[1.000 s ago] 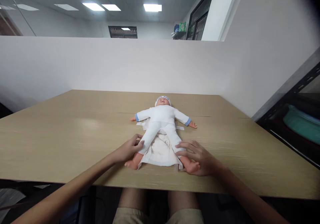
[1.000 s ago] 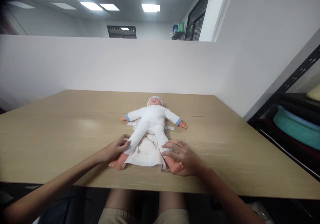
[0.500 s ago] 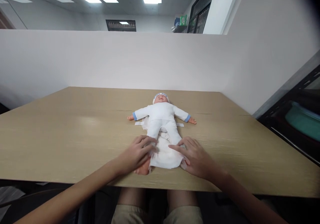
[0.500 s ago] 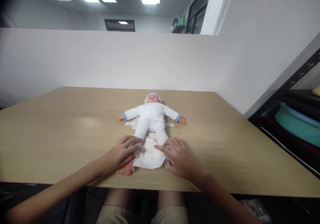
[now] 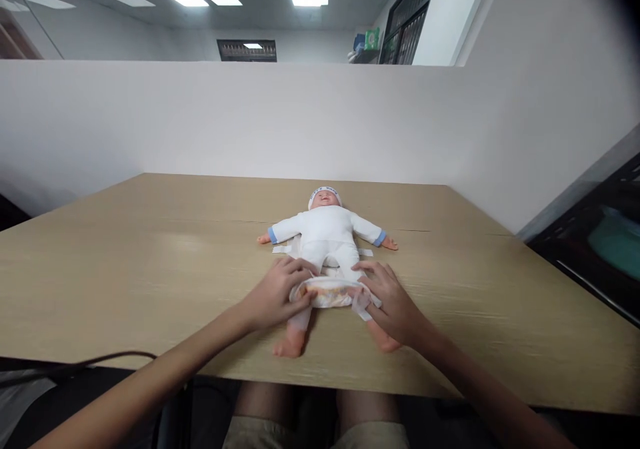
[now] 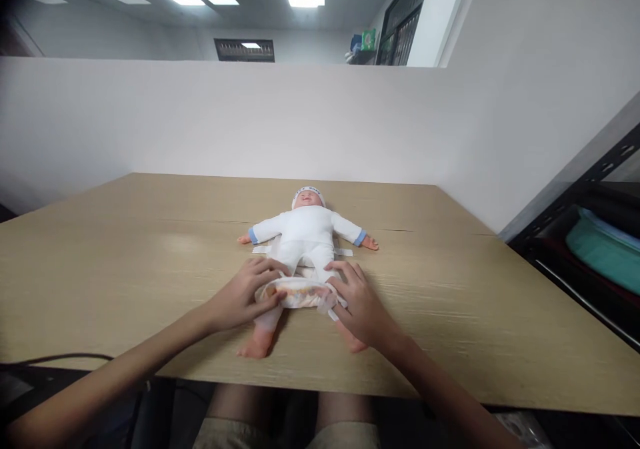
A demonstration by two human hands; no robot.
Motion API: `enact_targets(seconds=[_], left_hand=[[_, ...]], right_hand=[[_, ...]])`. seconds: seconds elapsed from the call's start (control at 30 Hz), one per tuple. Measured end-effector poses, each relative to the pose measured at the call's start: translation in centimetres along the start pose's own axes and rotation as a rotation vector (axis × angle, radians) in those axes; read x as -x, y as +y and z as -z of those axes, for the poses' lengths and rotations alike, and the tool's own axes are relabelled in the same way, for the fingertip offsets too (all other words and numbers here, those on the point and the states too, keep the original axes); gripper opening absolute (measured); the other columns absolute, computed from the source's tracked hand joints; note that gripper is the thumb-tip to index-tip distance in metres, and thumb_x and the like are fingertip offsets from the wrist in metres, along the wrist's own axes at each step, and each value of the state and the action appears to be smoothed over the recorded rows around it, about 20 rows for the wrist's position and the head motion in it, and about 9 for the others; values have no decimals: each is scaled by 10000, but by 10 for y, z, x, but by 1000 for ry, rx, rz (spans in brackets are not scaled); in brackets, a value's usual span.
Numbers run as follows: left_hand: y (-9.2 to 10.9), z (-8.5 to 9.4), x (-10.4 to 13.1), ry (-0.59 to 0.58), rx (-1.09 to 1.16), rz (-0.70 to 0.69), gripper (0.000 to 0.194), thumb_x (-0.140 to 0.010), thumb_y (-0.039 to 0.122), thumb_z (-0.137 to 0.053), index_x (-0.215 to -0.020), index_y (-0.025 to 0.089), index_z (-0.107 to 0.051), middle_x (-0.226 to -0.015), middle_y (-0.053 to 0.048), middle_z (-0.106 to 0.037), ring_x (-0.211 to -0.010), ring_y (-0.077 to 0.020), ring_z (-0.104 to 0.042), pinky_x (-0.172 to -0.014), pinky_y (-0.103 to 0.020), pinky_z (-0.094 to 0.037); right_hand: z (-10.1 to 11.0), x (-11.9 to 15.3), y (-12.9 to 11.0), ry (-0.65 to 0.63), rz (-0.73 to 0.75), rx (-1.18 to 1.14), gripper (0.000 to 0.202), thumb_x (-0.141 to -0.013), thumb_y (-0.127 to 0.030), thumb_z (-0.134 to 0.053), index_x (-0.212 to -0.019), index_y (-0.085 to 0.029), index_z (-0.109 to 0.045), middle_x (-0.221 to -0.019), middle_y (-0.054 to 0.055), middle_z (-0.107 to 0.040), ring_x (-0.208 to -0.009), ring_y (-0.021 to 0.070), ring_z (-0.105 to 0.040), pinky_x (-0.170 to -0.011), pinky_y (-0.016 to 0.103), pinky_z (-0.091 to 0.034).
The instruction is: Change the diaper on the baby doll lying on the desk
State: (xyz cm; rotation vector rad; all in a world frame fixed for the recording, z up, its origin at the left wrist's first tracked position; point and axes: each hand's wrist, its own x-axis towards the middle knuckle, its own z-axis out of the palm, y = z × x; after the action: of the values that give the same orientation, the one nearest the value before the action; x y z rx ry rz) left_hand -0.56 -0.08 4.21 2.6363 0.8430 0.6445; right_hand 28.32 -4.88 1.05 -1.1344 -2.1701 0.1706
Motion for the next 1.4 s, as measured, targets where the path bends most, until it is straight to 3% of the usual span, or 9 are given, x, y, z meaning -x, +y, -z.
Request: enact_targets(seconds=[0.17,0.27,0.37,0.5,0.67,0.9,1.07,1.2,1.4], left_hand=[[-32,0,-42,188,221,6,285,-1054,403,-470,-1196,222,-638,-1480,-106,-526,-1379,-295,-451,-1176,-443,-341],[-51,-4,-68,238,278,110,317,-1040,463,-459,-1094,202,-630,-1188,-93,-643,-1150,-284,-550,-1036,-423,-415],[-66,-6,-91,225,383,256,347,-1009,527,-479,-905,210,-572,-851,-7,-570,-845,-216,-522,-825,-347,-425],[-83,-10,-111,233,629,332,329,-936,533,-574,-879,210,-565,-849,15,-550,-843,-198,-519,-799,-307,-401],[-95,-20,-112,212,860,496,361,-857,546,-682,-858,191,-614,-809,5,-607,-801,-206,-560,-759,-312,-407],[-99,-27,-101,197,1027,528,534,-851,694,-686,-924,165,-688,-885,-53,-718,-806,-219,-629,-715,-301,-441],[-102,-30,-98,232,1004,555,572,-825,733,-686,-836,161,-677,-779,-47,-693,-697,-190,-606,-624,-283,-414],[-101,-30,-98,248,981,566,574,-828,740,-679,-737,178,-610,-666,-4,-621,-583,-137,-529,-557,-262,-355],[-107,-32,-97,280,917,602,576,-808,741,-703,-688,187,-602,-584,-3,-582,-523,-148,-500,-506,-288,-313]], right_hand=[[-11,-43,27,181,-102,-275,294,-1032,-317,-498,-1275,-193,-610,-1309,129,-628,-1239,293,-582,-1098,464,-446],[-19,-73,49,206,-259,-420,314,-996,-444,-549,-1095,-180,-688,-1136,120,-720,-1115,310,-654,-1045,476,-495],[-27,-98,71,227,-473,-684,372,-875,-523,-697,-1053,-199,-734,-1114,89,-762,-1179,321,-656,-1107,472,-470],[-36,-116,91,207,-609,-875,515,-750,-586,-793,-1074,-189,-742,-1117,95,-780,-1156,336,-690,-1091,477,-504],[-45,-111,99,222,-671,-988,592,-743,-611,-810,-1131,-171,-732,-1225,111,-755,-1206,332,-674,-1091,432,-515],[-60,-101,113,281,-688,-1154,547,-729,-530,-848,-1134,-187,-720,-1227,84,-756,-1203,317,-677,-1094,434,-515],[-45,-100,110,248,-685,-1183,380,-733,-463,-789,-991,-191,-729,-1101,76,-783,-1173,316,-686,-1043,418,-552],[-33,-101,99,196,-676,-1173,458,-823,-544,-752,-1121,-197,-718,-1154,85,-770,-1188,309,-682,-1024,410,-566],[-29,-96,94,105,-547,-937,533,-771,-489,-865,-1203,-217,-712,-1235,63,-747,-1204,299,-665,-1052,396,-537]])
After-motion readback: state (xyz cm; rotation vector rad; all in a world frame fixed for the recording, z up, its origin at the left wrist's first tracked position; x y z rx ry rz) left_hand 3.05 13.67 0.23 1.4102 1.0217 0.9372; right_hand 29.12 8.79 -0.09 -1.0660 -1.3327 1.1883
